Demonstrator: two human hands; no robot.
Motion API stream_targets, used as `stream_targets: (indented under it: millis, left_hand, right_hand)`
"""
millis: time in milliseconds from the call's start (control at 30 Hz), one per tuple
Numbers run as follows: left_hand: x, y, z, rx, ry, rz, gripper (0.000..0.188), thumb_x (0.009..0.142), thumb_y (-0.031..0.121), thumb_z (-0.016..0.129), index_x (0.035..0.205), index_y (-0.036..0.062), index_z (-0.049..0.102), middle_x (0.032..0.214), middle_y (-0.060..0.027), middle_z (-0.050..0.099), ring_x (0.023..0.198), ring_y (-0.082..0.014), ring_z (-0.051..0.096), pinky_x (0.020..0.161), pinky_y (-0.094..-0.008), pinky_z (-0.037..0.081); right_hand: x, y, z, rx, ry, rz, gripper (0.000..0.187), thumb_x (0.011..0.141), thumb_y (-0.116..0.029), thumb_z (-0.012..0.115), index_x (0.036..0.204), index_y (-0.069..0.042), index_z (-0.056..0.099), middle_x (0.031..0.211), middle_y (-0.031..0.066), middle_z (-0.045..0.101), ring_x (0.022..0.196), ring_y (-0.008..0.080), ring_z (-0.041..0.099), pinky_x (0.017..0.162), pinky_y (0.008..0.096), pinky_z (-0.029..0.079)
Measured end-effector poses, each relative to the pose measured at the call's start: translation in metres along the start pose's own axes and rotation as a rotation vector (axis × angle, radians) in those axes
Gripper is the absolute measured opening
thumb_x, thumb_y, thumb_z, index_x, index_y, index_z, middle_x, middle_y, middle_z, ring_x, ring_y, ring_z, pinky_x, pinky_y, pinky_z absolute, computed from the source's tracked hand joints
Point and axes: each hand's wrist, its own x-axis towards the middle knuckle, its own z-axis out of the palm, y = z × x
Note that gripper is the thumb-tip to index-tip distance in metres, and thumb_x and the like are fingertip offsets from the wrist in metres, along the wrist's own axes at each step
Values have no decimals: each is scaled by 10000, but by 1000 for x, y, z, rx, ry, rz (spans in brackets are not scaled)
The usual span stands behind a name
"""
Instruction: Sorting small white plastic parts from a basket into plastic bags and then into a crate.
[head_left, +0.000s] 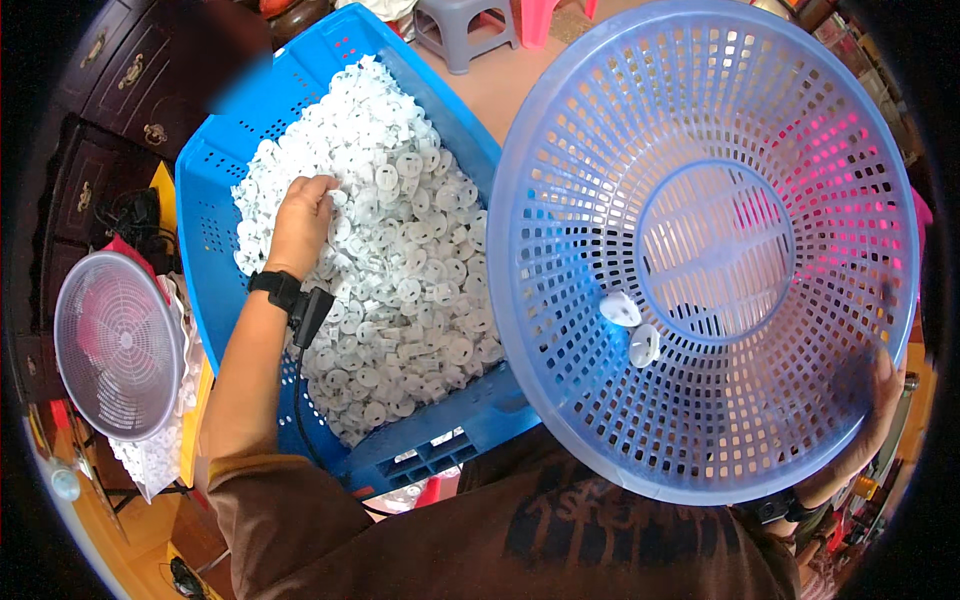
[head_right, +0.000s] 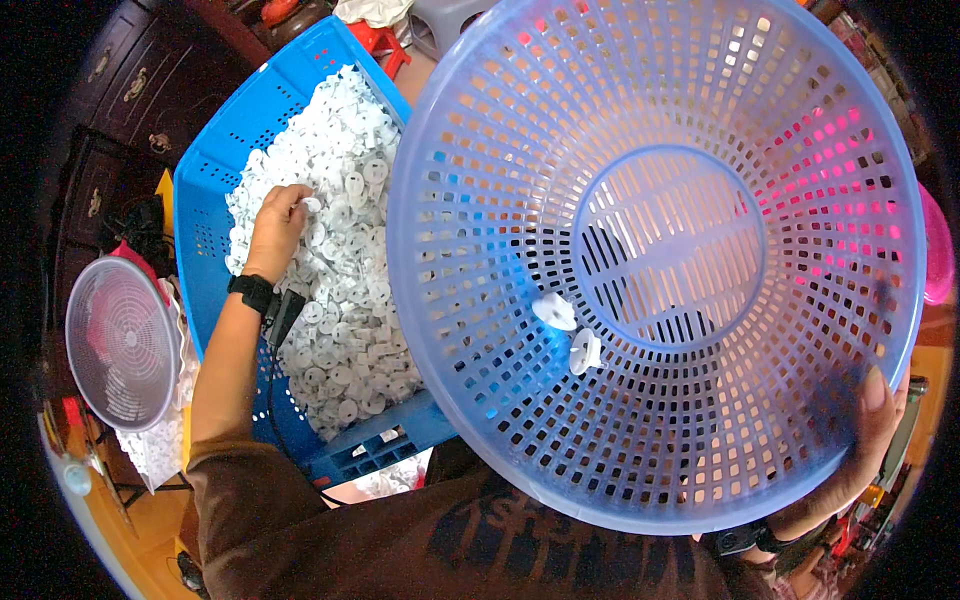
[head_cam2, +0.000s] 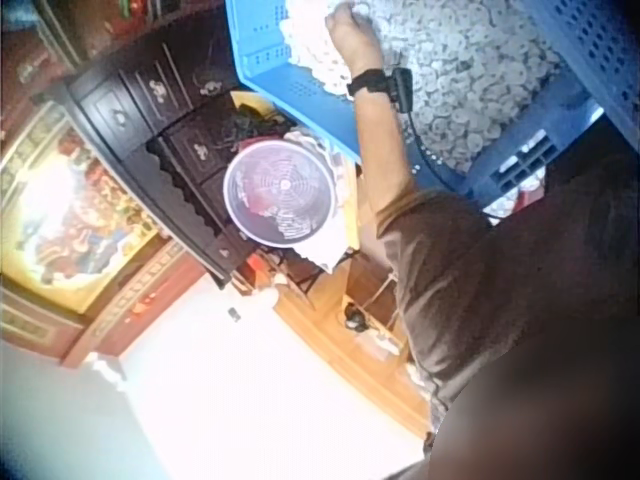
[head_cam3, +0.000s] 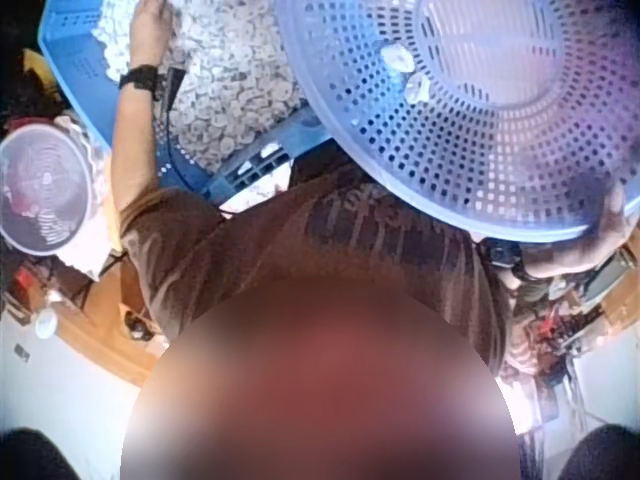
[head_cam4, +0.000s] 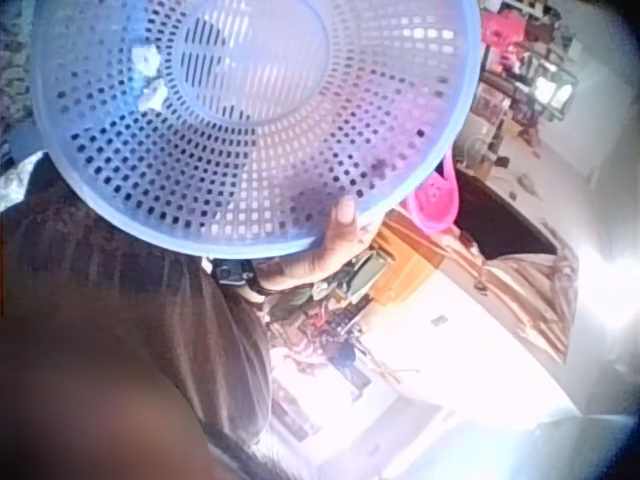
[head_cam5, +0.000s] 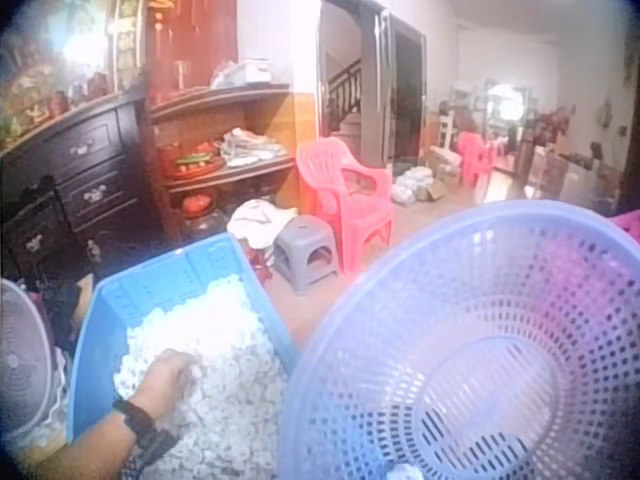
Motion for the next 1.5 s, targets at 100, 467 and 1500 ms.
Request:
stream_targets:
  millis: [100,467,1500]
  left_hand:
    - [1,1,-3,-96,18,16,209,831,-14,527,1013,52,605,863,-96,571,708,-200,582,642,-311,483]
    - [-2,42,-47,-1522,-308,-443,203,847,170,496,1004,49,536,802,-78,614,698,-174,582,675,-292,476]
    - [4,14,24,-452,-31,-201,152,856,6,552,987,79,528,715,28,495,582,-42,479,495,-196,380]
  right_hand:
    - [-1,-1,8,18,31,-10,511,818,-386,584,1165,-15,520,1087,144,593,936,240,605,879,427,489]
    - [-17,0,45,279,212,-31,640,767,-275,644,1298,17,439,1295,181,471,1150,290,448,996,417,352]
    - [4,-6,-22,69,-214,-50,530,864,-315,489,1296,-13,437,1173,153,553,1040,231,569,965,409,433]
